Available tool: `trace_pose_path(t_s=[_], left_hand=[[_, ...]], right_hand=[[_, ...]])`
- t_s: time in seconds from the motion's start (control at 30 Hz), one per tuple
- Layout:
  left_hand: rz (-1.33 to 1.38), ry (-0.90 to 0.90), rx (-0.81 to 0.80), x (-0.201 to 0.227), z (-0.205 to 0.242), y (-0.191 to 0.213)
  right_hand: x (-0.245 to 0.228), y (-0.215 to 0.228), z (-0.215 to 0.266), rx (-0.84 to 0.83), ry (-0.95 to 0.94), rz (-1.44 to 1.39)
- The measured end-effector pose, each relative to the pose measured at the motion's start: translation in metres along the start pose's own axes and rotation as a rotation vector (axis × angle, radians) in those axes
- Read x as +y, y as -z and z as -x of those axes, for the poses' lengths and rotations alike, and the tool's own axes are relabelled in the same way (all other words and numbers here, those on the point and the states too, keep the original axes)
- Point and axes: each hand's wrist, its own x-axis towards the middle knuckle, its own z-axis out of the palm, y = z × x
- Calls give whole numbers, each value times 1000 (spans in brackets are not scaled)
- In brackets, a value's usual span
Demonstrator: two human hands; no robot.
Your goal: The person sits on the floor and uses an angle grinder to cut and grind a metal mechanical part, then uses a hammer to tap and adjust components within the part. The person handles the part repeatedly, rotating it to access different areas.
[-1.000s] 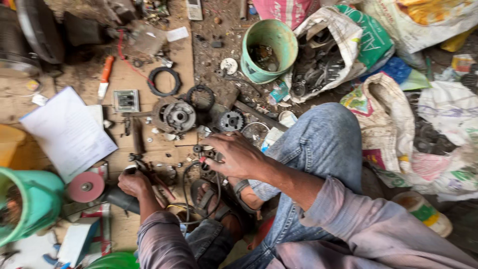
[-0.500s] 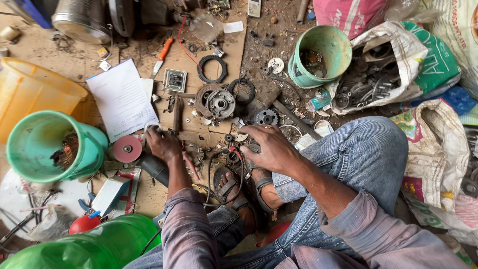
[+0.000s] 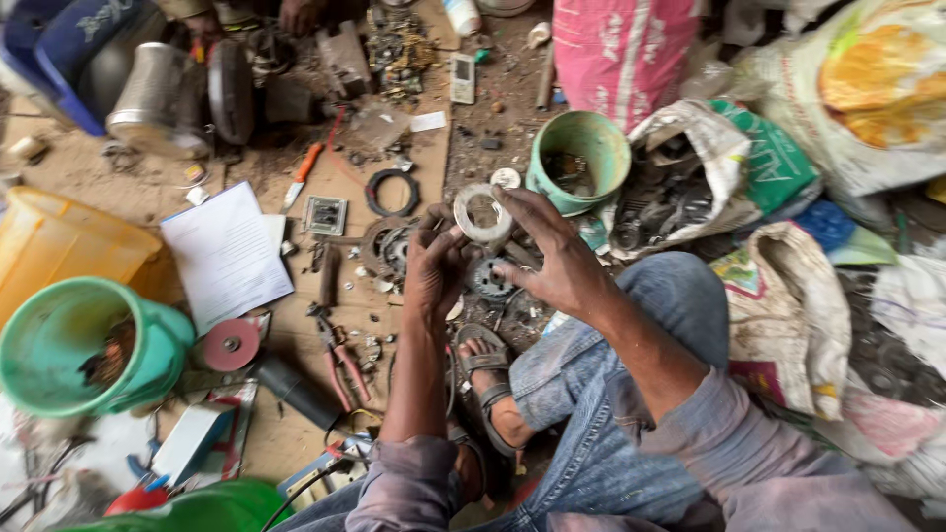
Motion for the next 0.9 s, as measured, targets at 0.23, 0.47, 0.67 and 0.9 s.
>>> trace_pose_path(t_s=[0.23, 0.47, 0.67, 0.9], left_hand=[[-221, 198, -88, -13, 12, -39], [-542, 316, 196, -54, 12, 0], [-624, 262, 419, -68, 15, 81], [-753, 271, 491, -97, 32, 145]], right_hand=[[58, 32, 18, -191, -58, 71], [212, 87, 11, -463, -596, 347], [373, 105, 53, -525, -698, 681], [372, 133, 58, -67, -756, 694]])
